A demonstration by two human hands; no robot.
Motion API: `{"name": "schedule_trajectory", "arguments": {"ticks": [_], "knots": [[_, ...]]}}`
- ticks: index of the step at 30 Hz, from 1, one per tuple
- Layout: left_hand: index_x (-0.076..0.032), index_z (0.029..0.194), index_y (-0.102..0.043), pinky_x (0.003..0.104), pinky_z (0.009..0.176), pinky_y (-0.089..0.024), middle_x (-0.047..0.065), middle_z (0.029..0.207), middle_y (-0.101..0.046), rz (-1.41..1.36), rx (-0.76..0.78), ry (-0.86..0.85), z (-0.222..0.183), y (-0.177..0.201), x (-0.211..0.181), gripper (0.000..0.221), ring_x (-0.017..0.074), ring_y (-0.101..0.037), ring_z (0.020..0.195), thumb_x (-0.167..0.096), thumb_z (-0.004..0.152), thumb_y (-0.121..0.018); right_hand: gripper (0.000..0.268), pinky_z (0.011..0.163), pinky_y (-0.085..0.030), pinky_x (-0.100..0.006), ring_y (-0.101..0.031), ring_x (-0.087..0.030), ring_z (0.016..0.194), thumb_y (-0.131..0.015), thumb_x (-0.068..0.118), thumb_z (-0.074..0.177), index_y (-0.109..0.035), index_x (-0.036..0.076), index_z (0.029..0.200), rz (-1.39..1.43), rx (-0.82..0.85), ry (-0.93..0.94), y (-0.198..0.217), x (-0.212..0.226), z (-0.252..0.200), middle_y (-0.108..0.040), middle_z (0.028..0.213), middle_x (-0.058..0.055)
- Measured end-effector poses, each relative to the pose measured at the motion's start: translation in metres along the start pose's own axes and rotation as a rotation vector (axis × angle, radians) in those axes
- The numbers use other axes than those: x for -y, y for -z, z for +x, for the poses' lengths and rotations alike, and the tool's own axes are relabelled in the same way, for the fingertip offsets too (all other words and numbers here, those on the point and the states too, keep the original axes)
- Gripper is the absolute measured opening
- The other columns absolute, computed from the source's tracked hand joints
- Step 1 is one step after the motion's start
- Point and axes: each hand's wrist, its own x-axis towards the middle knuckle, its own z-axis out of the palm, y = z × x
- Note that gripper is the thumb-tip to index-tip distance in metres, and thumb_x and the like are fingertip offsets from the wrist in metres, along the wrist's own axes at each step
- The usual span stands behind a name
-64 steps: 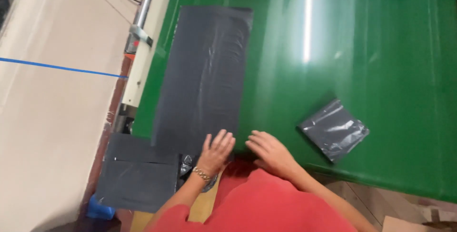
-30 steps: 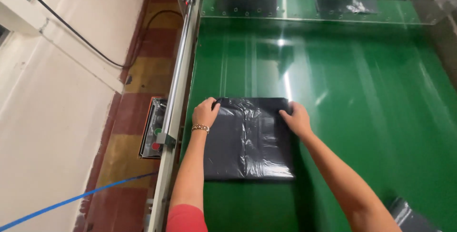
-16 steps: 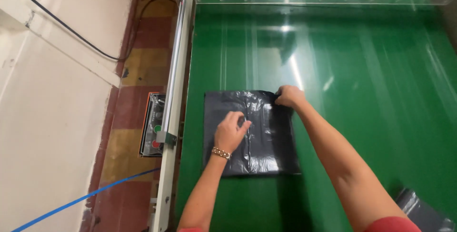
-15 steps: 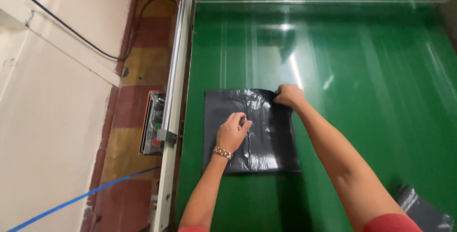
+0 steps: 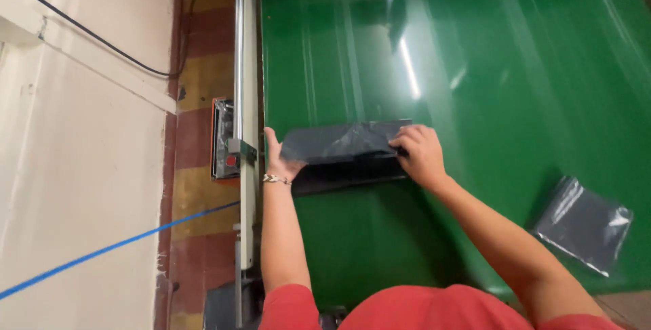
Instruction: Picking up plastic bags from a conveyor belt, folding them into neat rectangles, and placing them into a collection crate.
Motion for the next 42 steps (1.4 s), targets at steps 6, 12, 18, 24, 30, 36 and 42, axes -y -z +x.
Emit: {"name": "schedule_trajectory", "arguments": {"ticks": [6, 12, 18, 24, 30, 36, 42], "knots": [[-0.003, 0.159, -0.016, 0.050, 0.121, -0.026, 0.022, 0.164, -0.015, 0.548, -0.176, -0.304, -0.009, 0.050, 0.012, 0.091, 0.0338, -0.024, 0.149, -0.063, 0.101, -0.053, 0.033, 0.092, -0.049, -0.034, -0.064, -0.017, 0.111, -0.076, 0.005, 0.058, -0.070, 0.023, 0.086, -0.066, -0.066, 0.131, -0.020, 0.000, -0.057, -0.069, 0.101, 0.008], [0.001, 0.144, -0.043, 0.048, 0.116, -0.035, 0.023, 0.145, -0.044, 1.840, -0.236, -1.057, -0.096, 0.023, 0.058, 0.087, 0.0390, -0.043, 0.136, -0.034, 0.075, -0.084, 0.026, 0.096, -0.049, -0.036, -0.063, -0.021, 0.118, -0.069, 0.010, 0.073, -0.071, 0.022, 0.096, -0.134, 0.022, 0.183, -0.023, -0.009, -0.066, -0.069, 0.113, 0.002], [-0.026, 0.106, -0.062, 0.031, 0.073, -0.047, -0.004, 0.096, -0.058, 2.728, -0.109, -1.727, -0.072, 0.076, 0.055, 0.012, 0.0173, -0.059, 0.099, -0.027, 0.099, -0.052, 0.035, 0.110, -0.043, -0.041, -0.057, -0.025, 0.131, -0.061, 0.013, 0.075, -0.073, 0.012, 0.108, -0.374, 0.159, 0.231, -0.005, 0.045, -0.055, -0.068, 0.127, -0.009], [-0.023, 0.074, -0.050, 0.035, 0.046, -0.040, -0.005, 0.067, -0.042, 2.743, 0.391, -1.709, -0.086, 0.035, 0.075, 0.017, 0.0182, -0.048, 0.064, -0.023, 0.091, -0.046, 0.062, 0.108, -0.042, -0.049, -0.055, -0.039, 0.129, -0.055, 0.004, 0.071, -0.054, -0.007, 0.133, -0.124, 0.169, 0.441, -0.038, 0.106, -0.068, -0.059, 0.132, -0.028], [-0.020, 0.081, -0.067, 0.042, 0.069, -0.056, 0.009, 0.077, -0.070, 2.462, 0.780, -0.353, -0.138, -0.061, 0.124, 0.021, 0.0315, -0.070, 0.084, -0.037, 0.087, -0.057, 0.031, 0.111, -0.040, -0.048, -0.060, -0.032, 0.125, -0.060, 0.019, 0.088, -0.067, 0.006, 0.115, 0.297, 0.192, 0.420, -0.021, 0.114, -0.139, -0.067, 0.124, -0.013], [-0.012, 0.101, -0.066, 0.034, 0.089, -0.053, 0.012, 0.096, -0.078, 1.575, 0.421, 0.144, -0.047, -0.007, 0.099, 0.059, 0.0197, -0.072, 0.101, -0.049, 0.105, -0.021, 0.057, 0.102, -0.047, -0.055, -0.059, -0.042, 0.121, -0.053, -0.008, 0.072, -0.071, 0.010, 0.123, 0.860, 0.385, -0.143, -0.006, 0.079, -0.166, -0.072, 0.119, -0.017], [-0.007, 0.117, -0.073, 0.033, 0.059, -0.063, 0.011, 0.077, -0.069, 1.657, -0.035, -0.047, -0.024, -0.005, 0.106, 0.058, 0.0185, -0.065, 0.068, -0.060, 0.097, -0.057, 0.033, 0.060, -0.059, -0.035, -0.067, -0.018, 0.076, -0.059, 0.040, 0.100, -0.070, 0.010, 0.106, 1.229, 0.254, -1.194, -0.033, 0.053, -0.135, -0.064, 0.084, -0.003]]}}
